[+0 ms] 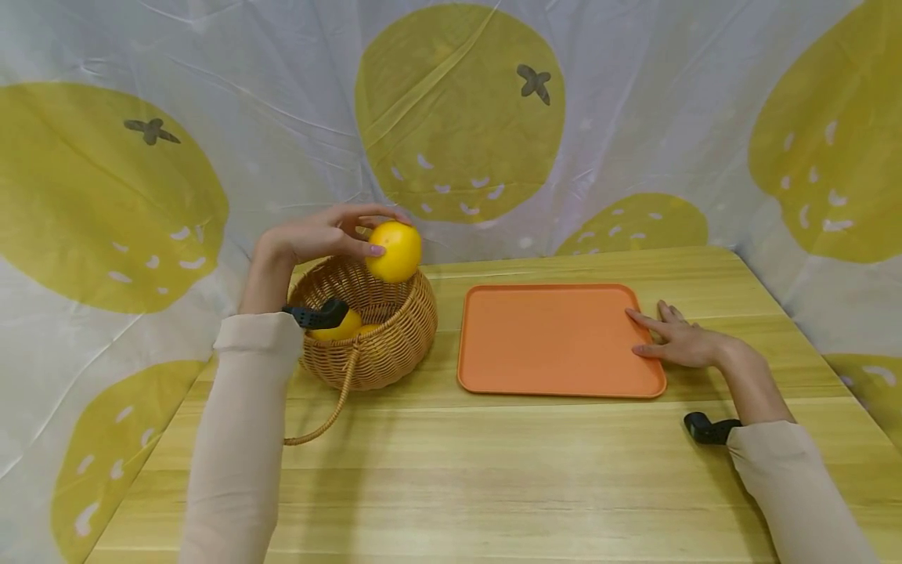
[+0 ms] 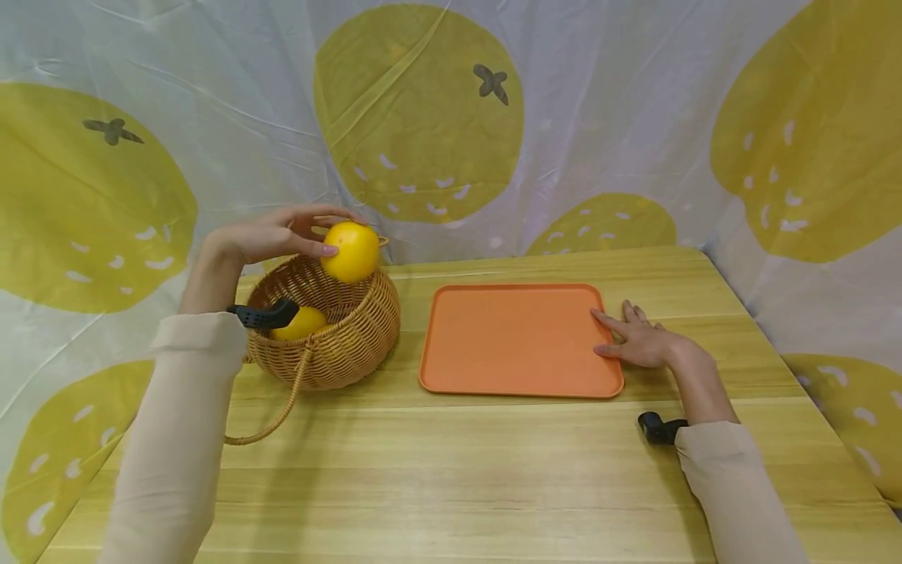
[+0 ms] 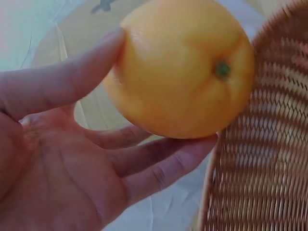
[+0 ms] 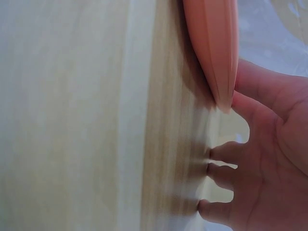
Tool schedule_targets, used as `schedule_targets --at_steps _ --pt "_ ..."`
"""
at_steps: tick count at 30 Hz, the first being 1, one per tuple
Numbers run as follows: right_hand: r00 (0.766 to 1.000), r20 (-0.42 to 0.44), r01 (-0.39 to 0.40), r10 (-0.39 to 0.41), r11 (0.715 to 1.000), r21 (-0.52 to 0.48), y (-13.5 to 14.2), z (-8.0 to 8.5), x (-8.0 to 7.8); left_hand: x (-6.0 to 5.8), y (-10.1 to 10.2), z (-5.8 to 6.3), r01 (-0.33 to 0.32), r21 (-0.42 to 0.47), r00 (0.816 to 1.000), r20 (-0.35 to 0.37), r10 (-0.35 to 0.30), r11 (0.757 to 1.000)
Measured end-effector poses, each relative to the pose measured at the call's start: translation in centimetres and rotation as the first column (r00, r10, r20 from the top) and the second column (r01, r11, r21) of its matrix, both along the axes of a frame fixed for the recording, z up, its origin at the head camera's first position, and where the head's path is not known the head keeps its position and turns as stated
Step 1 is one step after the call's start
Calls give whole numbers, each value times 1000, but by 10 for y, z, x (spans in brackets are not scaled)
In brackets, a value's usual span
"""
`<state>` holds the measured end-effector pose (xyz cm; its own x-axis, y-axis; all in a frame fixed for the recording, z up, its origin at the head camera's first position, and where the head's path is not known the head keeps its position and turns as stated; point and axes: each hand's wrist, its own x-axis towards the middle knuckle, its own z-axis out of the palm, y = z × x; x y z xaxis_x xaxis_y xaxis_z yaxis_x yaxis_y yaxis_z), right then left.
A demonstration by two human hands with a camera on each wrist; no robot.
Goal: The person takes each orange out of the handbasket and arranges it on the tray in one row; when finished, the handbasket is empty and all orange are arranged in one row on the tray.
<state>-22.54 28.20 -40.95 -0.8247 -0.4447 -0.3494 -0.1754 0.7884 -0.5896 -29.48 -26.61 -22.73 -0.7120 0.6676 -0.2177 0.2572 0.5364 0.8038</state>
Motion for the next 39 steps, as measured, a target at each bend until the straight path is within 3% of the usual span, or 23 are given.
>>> schedule_targets --at_steps 8,19,27,33,39 --pt "1000 4 -2 2 1000 -2 -3 1 -1 -7 45 -4 17 78 1000 -5 -17 997" --pt "1000 5 -12 12 1000 7 -6 -1 -3 -17 108 -42 93 257 995 -2 -95 962" --pt "1000 10 -9 9 1000 5 -6 0 -3 -21 126 -65 102 211 995 3 -105 972" --pt "1000 7 -14 14 1000 2 -6 -1 -4 -22 130 -85 59 168 998 -18 -57 984" --pt "1000 2 -22 22 1000 5 -5 -1 -5 -16 141 -96 -17 146 999 -42 23 989"
